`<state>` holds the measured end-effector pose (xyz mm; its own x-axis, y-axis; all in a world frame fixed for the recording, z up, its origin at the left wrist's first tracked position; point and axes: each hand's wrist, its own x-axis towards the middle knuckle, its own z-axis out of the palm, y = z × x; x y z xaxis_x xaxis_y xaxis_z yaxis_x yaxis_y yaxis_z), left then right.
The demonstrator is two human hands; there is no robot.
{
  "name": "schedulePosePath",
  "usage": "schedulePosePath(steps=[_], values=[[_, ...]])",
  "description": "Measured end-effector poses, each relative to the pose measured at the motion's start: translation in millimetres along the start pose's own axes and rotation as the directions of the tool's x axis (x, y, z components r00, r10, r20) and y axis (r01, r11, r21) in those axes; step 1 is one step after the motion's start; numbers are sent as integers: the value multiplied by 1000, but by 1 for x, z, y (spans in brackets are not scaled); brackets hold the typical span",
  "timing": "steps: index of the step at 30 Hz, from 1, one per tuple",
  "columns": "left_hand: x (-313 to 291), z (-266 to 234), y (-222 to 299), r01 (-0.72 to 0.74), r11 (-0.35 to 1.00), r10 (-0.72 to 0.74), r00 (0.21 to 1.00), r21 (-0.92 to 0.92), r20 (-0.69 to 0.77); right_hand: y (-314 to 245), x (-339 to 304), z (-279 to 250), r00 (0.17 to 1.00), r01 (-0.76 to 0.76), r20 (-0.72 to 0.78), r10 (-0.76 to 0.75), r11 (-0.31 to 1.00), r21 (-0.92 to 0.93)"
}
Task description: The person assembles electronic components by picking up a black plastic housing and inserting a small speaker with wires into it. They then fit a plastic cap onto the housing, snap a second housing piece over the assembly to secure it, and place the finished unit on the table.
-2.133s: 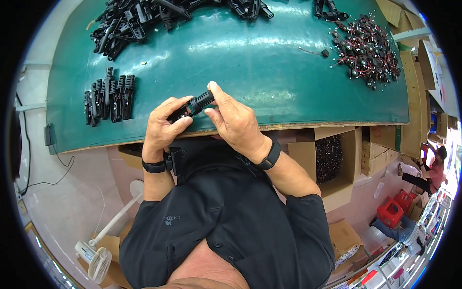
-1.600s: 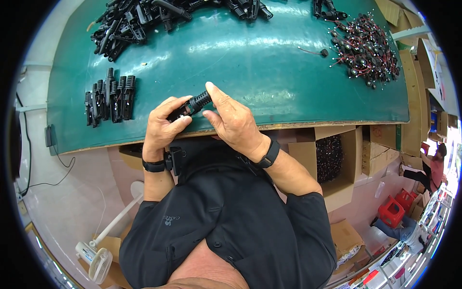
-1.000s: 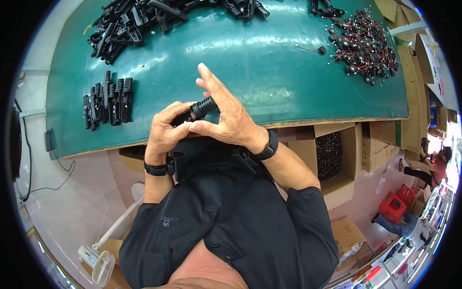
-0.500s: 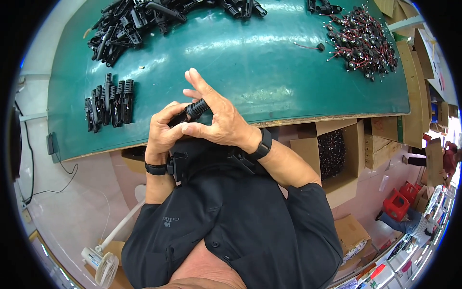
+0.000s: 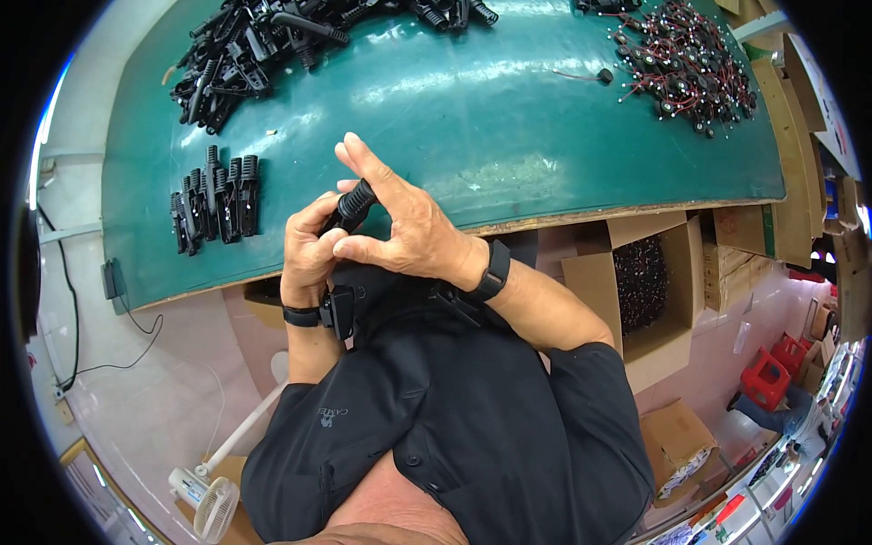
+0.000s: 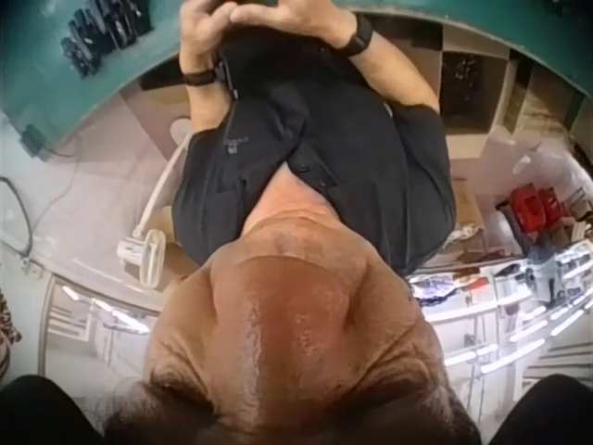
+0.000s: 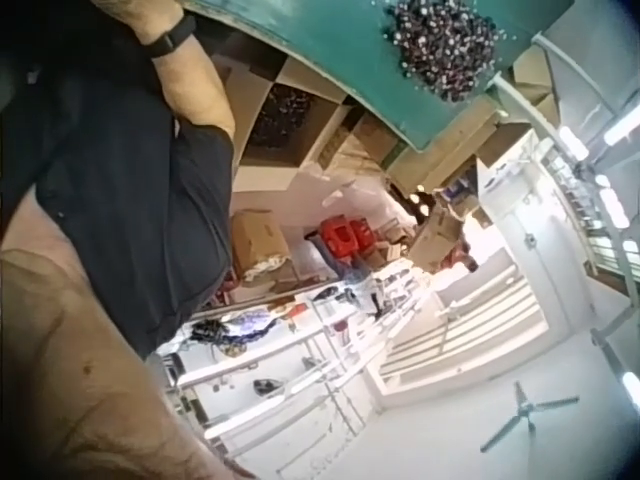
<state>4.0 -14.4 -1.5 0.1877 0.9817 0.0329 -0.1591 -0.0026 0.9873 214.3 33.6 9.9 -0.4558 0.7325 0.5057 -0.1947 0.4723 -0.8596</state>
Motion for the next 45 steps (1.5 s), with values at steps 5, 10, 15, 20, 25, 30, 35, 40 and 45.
schedulePosePath(steps=[5, 10, 15, 20, 25, 30, 35, 40, 45], values=[[-10, -4, 7, 51, 995, -51, 999, -81, -6, -2, 5, 1, 1000, 24, 8, -24, 999, -41], [-26, -13, 41, 83, 994, -68, 974, 64, -216, -22, -2, 3, 987, -158, -44, 156, 986, -46], [-37, -68, 59, 159, 236, 460, 851, 959, -254, -36, -5, -4, 956, -289, -10, 292, 939, -188], [-45, -93, 52, 414, 107, 517, 754, 904, -406, -45, 8, -5, 948, -243, 116, 297, 910, -336], [-50, -108, 45, 528, 231, 533, 634, 817, -560, -53, 23, -13, 938, -151, 201, 281, 856, -494], [-44, -107, 43, 479, 215, 548, 663, 851, -511, -49, 25, -44, 966, -94, 125, 224, 763, -639], [-45, -108, 39, 370, 103, 605, 714, 923, -354, -7, 33, -144, 983, -184, -170, 72, 440, -879], [-35, -84, 39, 298, 135, 648, 695, 945, -311, 16, 24, -217, 922, -385, -382, 59, 64, -921], [-26, -47, 39, 207, 156, 690, 677, 966, -256, 19, 41, -214, 934, -356, -353, 50, 65, -932]])
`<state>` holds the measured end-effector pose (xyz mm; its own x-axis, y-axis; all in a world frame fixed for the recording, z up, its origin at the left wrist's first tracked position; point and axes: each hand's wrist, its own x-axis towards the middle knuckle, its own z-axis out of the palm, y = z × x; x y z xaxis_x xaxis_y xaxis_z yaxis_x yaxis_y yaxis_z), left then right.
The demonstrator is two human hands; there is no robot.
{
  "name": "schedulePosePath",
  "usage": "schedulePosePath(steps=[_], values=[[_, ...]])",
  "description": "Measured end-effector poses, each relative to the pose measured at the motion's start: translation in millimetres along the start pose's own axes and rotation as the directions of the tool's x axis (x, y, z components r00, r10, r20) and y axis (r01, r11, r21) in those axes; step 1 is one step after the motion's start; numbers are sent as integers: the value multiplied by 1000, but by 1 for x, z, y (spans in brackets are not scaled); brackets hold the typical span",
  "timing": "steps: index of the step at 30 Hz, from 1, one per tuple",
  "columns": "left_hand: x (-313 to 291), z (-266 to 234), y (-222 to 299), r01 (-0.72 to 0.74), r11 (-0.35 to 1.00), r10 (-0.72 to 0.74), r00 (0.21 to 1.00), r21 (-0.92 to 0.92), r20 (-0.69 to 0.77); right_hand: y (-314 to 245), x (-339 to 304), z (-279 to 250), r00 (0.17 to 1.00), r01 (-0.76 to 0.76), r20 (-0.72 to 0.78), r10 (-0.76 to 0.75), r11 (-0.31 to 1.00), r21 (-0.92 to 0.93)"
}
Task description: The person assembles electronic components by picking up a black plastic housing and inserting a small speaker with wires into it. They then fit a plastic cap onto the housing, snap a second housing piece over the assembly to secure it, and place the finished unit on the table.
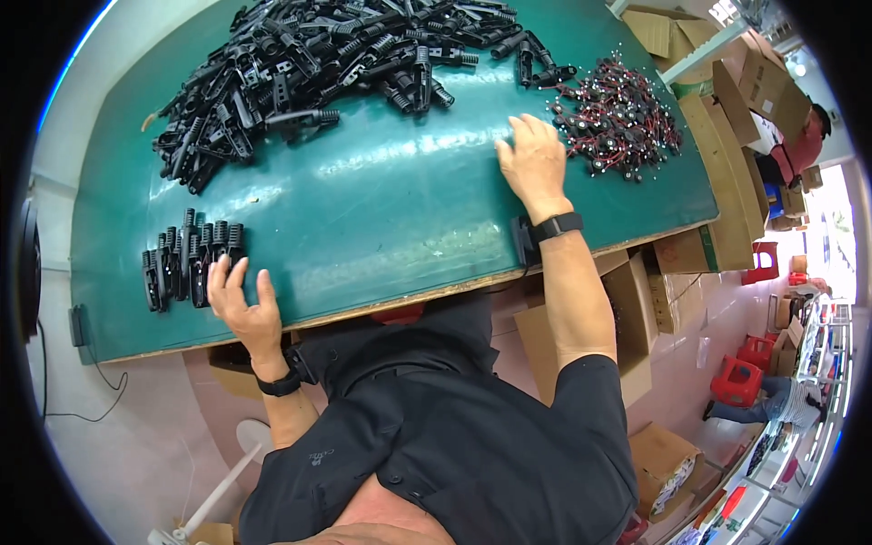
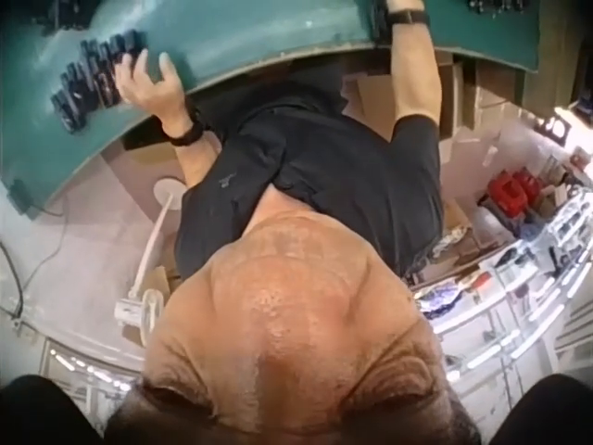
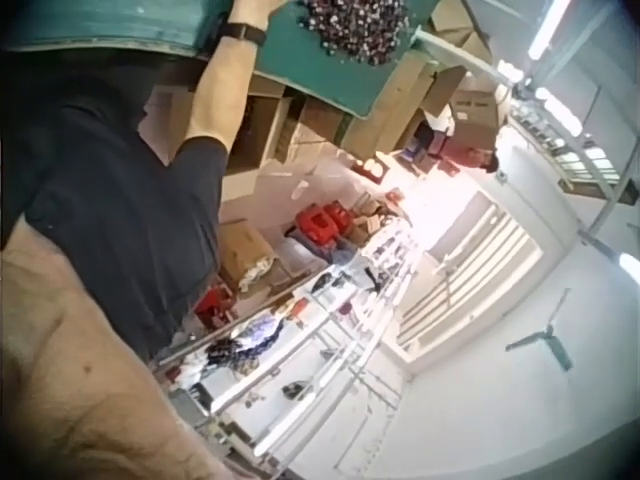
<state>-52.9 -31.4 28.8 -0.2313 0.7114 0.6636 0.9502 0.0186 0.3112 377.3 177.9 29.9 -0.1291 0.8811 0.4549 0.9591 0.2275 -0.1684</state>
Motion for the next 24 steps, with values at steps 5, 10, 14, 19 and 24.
schedulePosePath(steps=[5, 10, 14, 19, 24], values=[[5, 1, 7, -20, 997, 26, 997, -70, 77, -97, 39, 10, 977, 185, 33, -213, 908, 375], [-2, -7, 2, -35, 995, 46, 991, -93, 124, -192, 61, 42, 883, 390, 51, -467, 789, 475], [-4, -8, -6, -21, 977, 50, 990, -211, 130, -215, 62, 44, 810, 499, 144, -568, 797, 341], [15, -4, 31, -35, 948, 96, 979, -315, 182, -216, 10, 21, 670, 590, 153, -726, 646, 485], [11, 23, 50, -77, 943, 213, 888, -324, 408, -184, -24, -19, 726, 459, 164, -668, 649, 607]])
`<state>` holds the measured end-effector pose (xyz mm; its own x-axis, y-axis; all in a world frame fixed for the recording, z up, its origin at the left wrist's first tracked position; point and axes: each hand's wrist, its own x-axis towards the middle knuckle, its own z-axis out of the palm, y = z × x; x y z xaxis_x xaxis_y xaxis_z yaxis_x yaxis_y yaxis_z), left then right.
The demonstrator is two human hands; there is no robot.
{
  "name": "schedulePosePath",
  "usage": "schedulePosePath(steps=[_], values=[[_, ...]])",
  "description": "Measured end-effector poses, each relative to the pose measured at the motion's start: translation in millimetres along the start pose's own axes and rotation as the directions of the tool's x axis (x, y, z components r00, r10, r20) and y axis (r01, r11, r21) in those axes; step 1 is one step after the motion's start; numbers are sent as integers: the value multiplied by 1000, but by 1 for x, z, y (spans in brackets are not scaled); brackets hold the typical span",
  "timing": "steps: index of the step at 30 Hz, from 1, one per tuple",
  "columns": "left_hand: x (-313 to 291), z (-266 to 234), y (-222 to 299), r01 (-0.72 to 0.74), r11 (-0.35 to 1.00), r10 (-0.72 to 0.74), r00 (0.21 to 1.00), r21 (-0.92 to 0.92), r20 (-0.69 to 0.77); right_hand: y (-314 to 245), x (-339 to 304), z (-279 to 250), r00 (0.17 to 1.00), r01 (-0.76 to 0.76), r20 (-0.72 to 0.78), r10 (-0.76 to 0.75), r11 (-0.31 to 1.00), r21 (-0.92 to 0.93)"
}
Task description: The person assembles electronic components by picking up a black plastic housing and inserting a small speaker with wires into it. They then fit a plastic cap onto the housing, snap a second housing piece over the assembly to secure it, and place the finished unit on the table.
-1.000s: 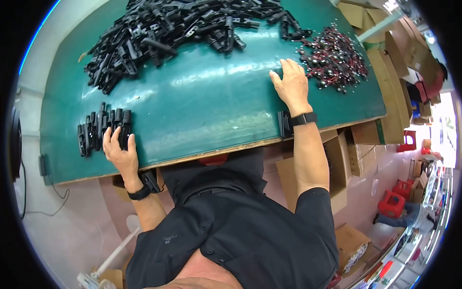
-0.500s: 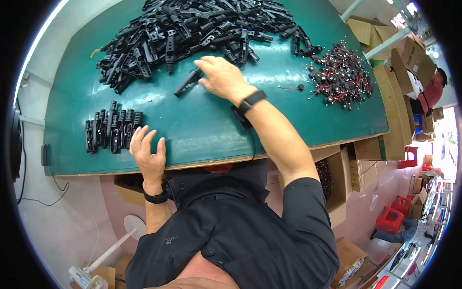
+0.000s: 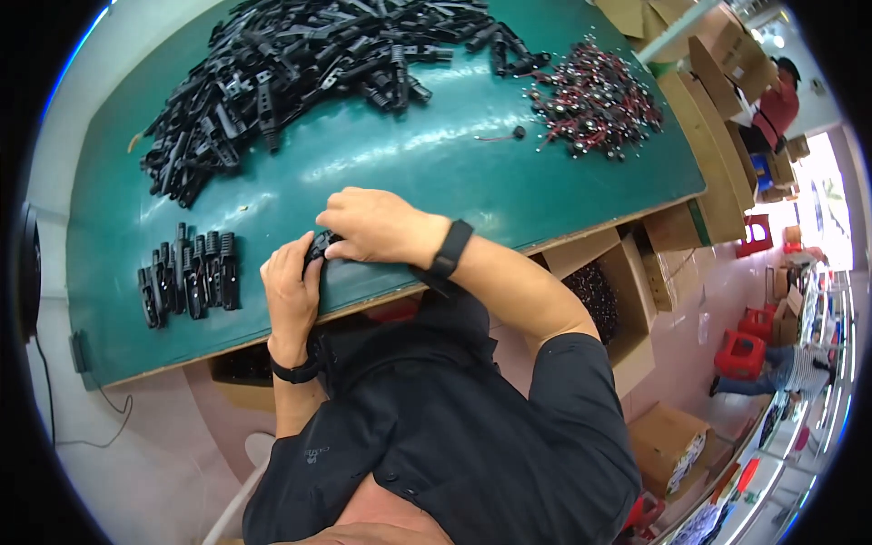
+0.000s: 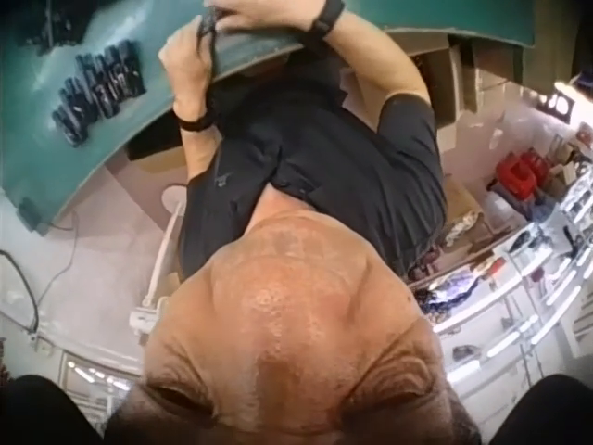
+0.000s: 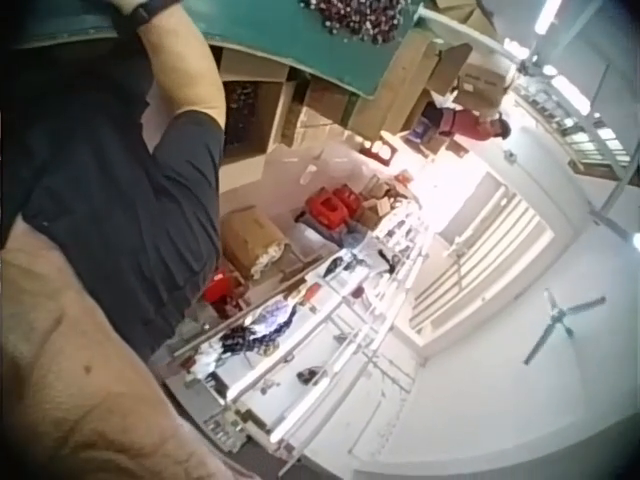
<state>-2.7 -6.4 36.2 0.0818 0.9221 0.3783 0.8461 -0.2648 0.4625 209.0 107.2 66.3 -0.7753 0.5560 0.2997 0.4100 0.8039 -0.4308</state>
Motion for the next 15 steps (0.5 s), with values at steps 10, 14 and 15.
schedulePosePath(steps=[10, 14, 15], values=[[-4, 26, -4, 232, 595, -320, 947, -769, 37, 171, -155, -98, 596, -801, -479, 645, 517, -302], [-6, 28, 0, 224, 477, -353, 934, -850, 49, 192, -163, -102, 583, -807, -438, 684, 552, -210], [-6, 29, 2, 218, 471, -335, 941, -855, 55, 191, -163, -103, 582, -801, -470, 664, 568, -189]])
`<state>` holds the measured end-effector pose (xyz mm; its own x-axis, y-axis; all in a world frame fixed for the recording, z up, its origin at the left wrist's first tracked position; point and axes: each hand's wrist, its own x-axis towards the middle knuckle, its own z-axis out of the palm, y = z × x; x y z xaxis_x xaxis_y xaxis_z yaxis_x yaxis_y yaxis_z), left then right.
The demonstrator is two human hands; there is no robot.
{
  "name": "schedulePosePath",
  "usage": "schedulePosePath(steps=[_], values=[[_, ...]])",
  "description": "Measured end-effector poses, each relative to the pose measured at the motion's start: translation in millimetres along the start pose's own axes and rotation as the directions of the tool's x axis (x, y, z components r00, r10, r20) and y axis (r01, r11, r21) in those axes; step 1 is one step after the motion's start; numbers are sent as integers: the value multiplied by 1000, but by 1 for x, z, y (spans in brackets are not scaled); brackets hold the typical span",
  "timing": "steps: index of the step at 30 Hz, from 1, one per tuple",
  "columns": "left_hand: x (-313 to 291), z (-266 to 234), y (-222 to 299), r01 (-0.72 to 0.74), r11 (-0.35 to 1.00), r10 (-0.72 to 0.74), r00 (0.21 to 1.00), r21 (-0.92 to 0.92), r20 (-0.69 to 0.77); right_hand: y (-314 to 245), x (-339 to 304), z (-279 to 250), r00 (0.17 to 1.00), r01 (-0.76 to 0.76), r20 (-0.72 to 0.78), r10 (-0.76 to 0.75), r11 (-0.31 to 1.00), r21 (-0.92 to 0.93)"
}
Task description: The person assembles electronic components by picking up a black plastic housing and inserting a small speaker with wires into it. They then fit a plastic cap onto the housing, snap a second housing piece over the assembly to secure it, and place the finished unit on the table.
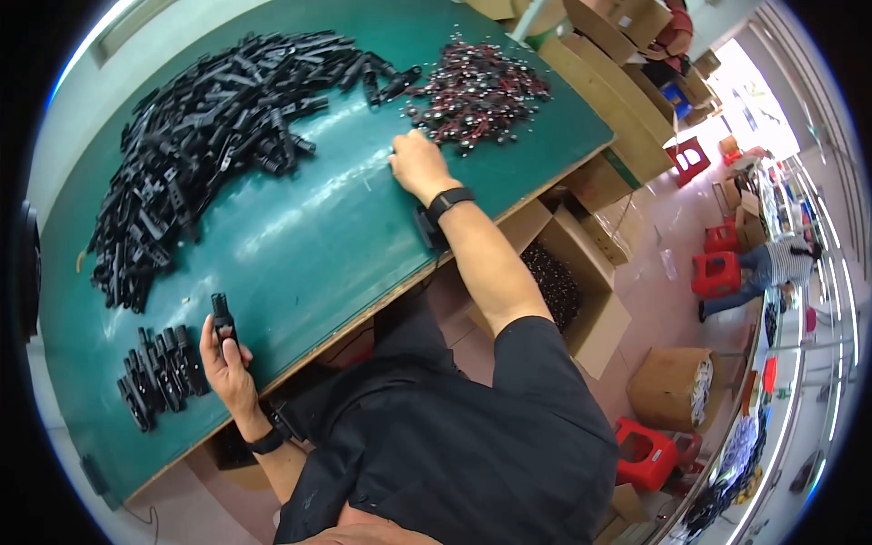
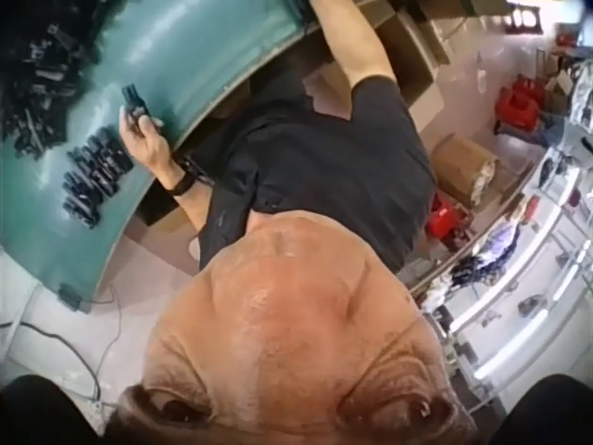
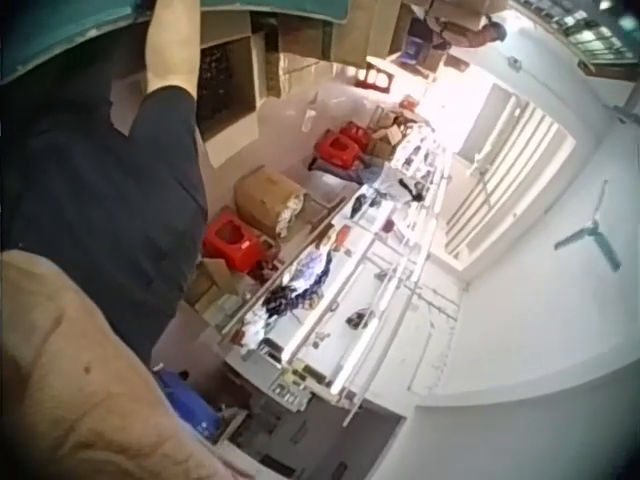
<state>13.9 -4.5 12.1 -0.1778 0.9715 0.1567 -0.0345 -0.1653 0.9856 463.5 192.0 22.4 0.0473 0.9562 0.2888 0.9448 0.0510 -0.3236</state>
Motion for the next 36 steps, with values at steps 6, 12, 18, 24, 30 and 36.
schedulePosePath(steps=[6, 12, 18, 24, 30, 36], values=[[-5, 12, 17, -41, 991, 48, 997, 127, -60, -19, -13, -10, 997, 39, -71, -15, 938, 346], [-22, 1, 12, 13, 987, 6, 993, 160, -118, -76, -38, -6, 1000, -22, 22, 8, 677, 735], [-16, -10, 3, -50, 976, 50, 999, 211, 4, -142, -66, 0, 989, 23, 84, -120, 691, 723], [-22, -34, -5, -130, 956, 122, 991, 265, 46, -224, -89, -9, 950, 296, -183, -252, 543, 786], [-20, -38, 0, -197, 941, 185, 980, 275, 67, -263, -103, -13, 894, 440, -356, -274, 377, 815], [-17, -37, -6, -207, 951, 198, 978, 228, 63, -272, -116, -16, 651, 759, -612, -449, 398, 514]])
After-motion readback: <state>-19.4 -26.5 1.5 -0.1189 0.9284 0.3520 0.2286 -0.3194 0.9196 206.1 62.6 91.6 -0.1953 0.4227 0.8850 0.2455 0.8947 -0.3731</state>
